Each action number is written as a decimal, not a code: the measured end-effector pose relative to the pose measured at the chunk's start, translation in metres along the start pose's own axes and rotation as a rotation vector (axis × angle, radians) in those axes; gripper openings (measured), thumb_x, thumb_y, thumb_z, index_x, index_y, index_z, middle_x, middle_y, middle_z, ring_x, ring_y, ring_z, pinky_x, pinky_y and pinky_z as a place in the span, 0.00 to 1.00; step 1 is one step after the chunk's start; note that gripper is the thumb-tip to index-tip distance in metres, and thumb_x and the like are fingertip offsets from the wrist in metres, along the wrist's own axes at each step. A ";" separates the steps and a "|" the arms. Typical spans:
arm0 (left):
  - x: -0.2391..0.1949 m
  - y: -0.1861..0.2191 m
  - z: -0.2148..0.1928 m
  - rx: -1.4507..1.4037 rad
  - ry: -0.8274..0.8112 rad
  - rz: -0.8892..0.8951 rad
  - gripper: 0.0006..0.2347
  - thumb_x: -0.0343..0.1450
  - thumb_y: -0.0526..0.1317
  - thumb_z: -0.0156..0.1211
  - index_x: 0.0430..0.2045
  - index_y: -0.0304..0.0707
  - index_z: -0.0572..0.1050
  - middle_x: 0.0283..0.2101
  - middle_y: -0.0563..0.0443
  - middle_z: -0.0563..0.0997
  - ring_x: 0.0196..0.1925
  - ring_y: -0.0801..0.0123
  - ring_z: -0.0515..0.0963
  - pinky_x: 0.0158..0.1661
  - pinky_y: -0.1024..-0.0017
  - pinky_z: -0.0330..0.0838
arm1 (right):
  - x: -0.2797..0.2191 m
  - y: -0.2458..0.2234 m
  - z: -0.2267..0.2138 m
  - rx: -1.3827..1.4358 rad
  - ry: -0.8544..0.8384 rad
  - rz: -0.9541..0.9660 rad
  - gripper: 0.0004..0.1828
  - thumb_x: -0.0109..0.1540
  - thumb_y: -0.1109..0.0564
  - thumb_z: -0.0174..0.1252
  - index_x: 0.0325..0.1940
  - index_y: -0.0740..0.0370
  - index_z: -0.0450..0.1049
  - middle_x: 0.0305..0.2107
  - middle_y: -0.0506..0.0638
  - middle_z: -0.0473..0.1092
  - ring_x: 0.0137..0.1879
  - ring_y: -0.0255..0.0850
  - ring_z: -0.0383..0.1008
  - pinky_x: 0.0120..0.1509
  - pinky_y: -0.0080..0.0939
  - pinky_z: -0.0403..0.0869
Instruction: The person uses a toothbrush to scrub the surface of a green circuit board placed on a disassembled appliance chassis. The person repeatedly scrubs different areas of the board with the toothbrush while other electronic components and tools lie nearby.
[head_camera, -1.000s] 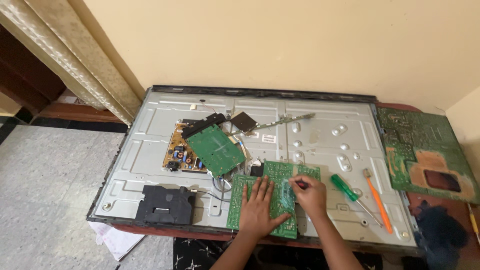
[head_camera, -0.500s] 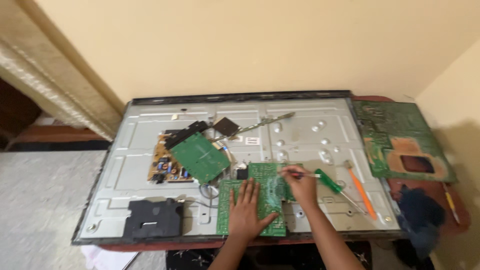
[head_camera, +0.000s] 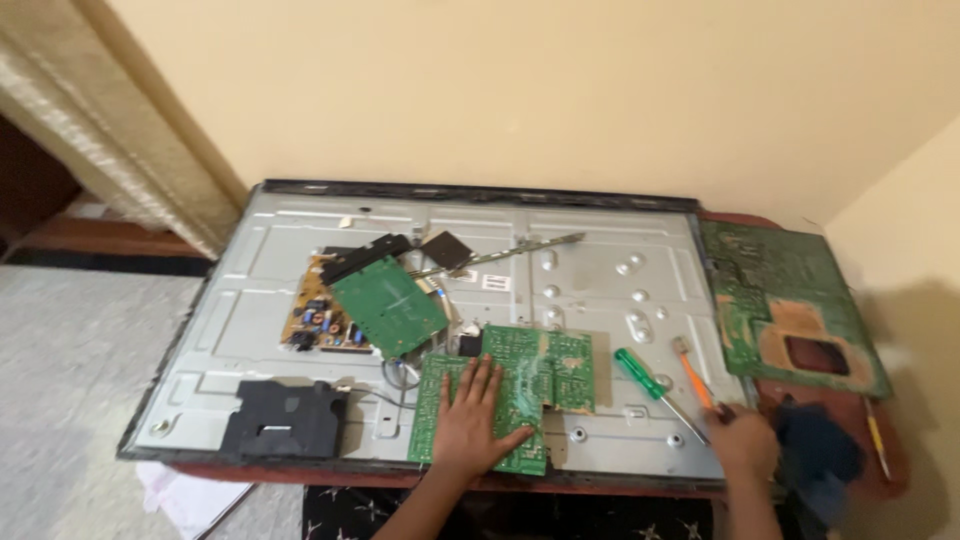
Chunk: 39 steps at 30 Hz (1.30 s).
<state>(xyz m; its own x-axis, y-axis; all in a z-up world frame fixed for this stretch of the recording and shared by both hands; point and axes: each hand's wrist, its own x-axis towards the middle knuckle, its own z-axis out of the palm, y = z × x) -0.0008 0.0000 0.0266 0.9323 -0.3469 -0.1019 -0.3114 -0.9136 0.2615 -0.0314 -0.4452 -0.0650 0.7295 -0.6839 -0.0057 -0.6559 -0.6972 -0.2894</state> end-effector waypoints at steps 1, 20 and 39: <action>0.000 -0.001 0.001 -0.009 -0.003 0.000 0.47 0.66 0.74 0.46 0.73 0.40 0.45 0.78 0.48 0.43 0.80 0.60 0.38 0.72 0.47 0.28 | 0.000 -0.001 -0.001 -0.002 0.032 0.010 0.24 0.61 0.34 0.60 0.48 0.51 0.83 0.37 0.59 0.79 0.45 0.61 0.80 0.47 0.58 0.77; 0.005 -0.008 0.017 0.007 0.082 0.056 0.50 0.69 0.75 0.39 0.73 0.30 0.38 0.79 0.45 0.43 0.80 0.57 0.38 0.72 0.46 0.28 | -0.115 -0.117 0.001 0.442 -0.192 -0.443 0.14 0.62 0.47 0.61 0.47 0.55 0.80 0.26 0.54 0.79 0.30 0.47 0.79 0.36 0.44 0.76; 0.002 -0.005 0.014 -0.020 0.099 0.042 0.51 0.66 0.73 0.48 0.73 0.31 0.40 0.78 0.46 0.44 0.79 0.59 0.39 0.72 0.47 0.29 | -0.121 -0.103 -0.005 0.680 -0.527 -0.518 0.18 0.64 0.50 0.58 0.56 0.54 0.79 0.42 0.47 0.82 0.42 0.40 0.80 0.46 0.40 0.78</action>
<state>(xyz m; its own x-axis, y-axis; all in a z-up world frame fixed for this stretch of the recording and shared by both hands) 0.0006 0.0010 0.0118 0.9325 -0.3611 0.0044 -0.3475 -0.8939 0.2831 -0.0532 -0.2918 -0.0303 0.9945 -0.0338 -0.0994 -0.1030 -0.4984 -0.8608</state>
